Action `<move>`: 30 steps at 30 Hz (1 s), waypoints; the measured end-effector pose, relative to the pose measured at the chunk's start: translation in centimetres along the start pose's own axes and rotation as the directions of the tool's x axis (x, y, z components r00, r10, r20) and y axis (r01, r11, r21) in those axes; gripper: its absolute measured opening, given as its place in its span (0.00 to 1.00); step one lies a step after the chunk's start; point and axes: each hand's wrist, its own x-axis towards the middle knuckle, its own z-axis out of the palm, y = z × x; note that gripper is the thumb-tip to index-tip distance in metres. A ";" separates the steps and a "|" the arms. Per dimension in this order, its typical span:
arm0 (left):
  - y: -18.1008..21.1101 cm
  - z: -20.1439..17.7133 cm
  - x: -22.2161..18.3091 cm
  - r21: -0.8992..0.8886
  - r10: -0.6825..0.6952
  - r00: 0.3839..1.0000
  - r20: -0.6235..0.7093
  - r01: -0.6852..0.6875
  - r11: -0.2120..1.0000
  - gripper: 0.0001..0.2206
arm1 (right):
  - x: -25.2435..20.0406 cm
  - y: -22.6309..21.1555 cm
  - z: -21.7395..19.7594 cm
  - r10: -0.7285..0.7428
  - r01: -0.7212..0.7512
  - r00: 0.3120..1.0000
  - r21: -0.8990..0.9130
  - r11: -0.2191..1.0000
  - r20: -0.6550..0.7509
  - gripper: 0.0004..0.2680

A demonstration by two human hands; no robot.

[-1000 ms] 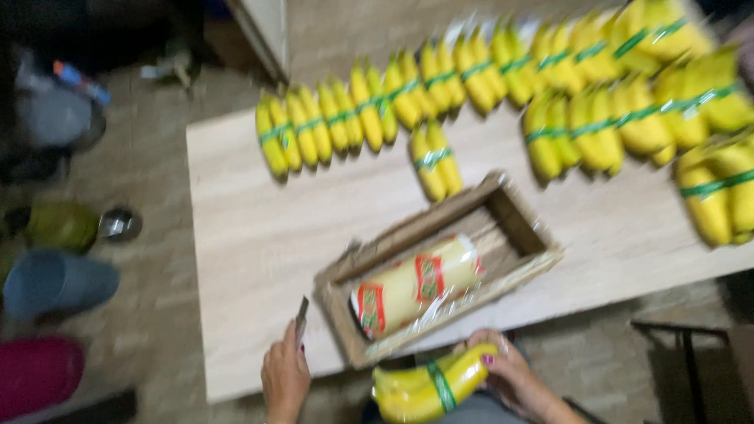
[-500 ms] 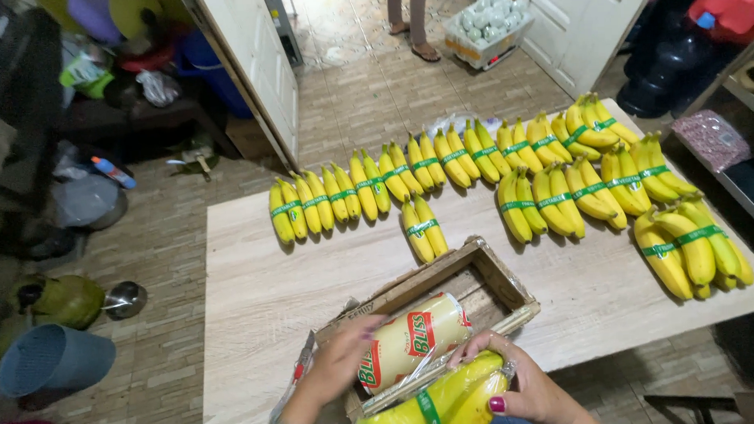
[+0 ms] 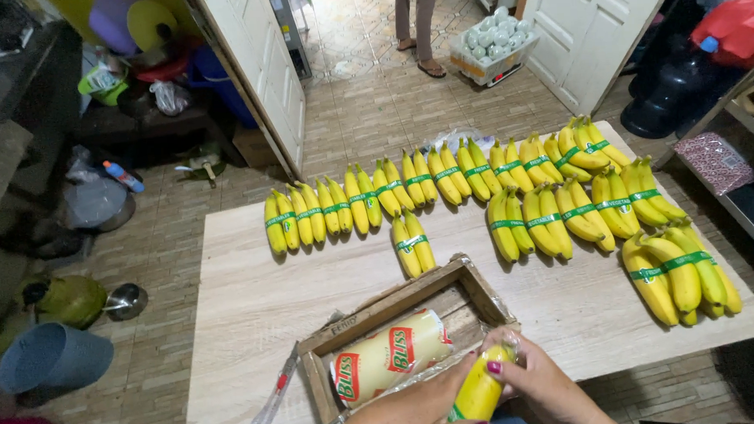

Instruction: Wrapping bunches of bananas with plastic film using a dispenser and placing them into a cardboard box.

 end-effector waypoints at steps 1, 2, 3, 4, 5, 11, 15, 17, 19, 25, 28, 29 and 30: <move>1.2 0.4 0.6 -0.008 -0.004 1.000 0.000 0.004 1.000 0.43 | 0.0 -1.1 0.0 0.009 -0.009 1.000 0.001 1.000 0.000 0.12; 2.4 0.7 1.4 -0.181 -0.081 0.987 -0.140 0.055 0.982 0.40 | 0.1 -2.1 -0.2 0.050 -0.051 0.997 -0.018 0.999 -0.060 0.12; 3.7 1.1 2.3 -0.352 -0.180 0.952 -0.248 0.084 0.932 0.40 | -0.1 -3.1 -0.3 0.091 -0.095 0.987 -0.026 0.995 -0.130 0.13; 2.3 1.8 3.1 -0.359 -0.185 0.955 -0.233 0.093 0.929 0.40 | -0.4 -3.1 -0.8 0.101 -0.104 0.985 -0.015 0.994 -0.140 0.13; 0.9 2.3 4.0 -0.224 -0.332 0.897 -0.293 0.273 0.936 0.35 | -0.2 -3.4 -1.3 0.042 -0.047 0.995 -0.049 0.998 -0.095 0.12; -2.6 0.9 7.0 -0.379 -0.451 0.848 -0.279 0.335 0.863 0.27 | -1.1 -7.8 -5.6 -0.101 0.132 0.985 -0.233 0.964 0.139 0.14; -3.2 0.8 7.7 -0.451 -0.406 0.896 -0.182 0.291 0.844 0.27 | -1.6 -10.8 -7.6 -0.257 0.301 0.948 -0.265 0.916 0.188 0.19; -3.5 0.5 8.2 -0.443 -0.418 0.891 -0.177 0.307 0.842 0.28 | -2.0 -12.4 -7.2 -0.324 0.404 0.910 -0.377 0.834 0.257 0.17; -4.2 0.6 8.6 -0.437 -0.430 0.885 -0.177 0.320 0.840 0.28 | -2.1 -13.4 -6.9 -0.378 0.502 0.862 -0.473 0.724 0.337 0.15; -4.3 0.6 9.1 -0.531 -0.200 0.970 -0.138 0.098 0.841 0.26 | -1.5 -15.1 -6.1 -0.417 0.573 0.820 -0.567 0.593 0.392 0.05; -3.1 0.0 9.0 -0.462 -0.307 0.951 -0.033 0.258 0.849 0.33 | -0.7 -14.7 -6.8 -0.399 0.525 0.850 -0.495 0.693 0.344 0.06; -3.0 0.3 8.9 -0.536 -0.289 0.957 -0.019 0.234 0.811 0.27 | 0.1 -13.9 -7.5 -0.291 0.404 0.903 -0.392 0.827 0.317 0.06; -3.0 0.5 8.8 -0.607 -0.269 0.963 -0.007 0.210 0.766 0.21 | 0.9 -13.0 -8.1 -0.175 0.261 0.937 -0.277 0.925 0.301 0.06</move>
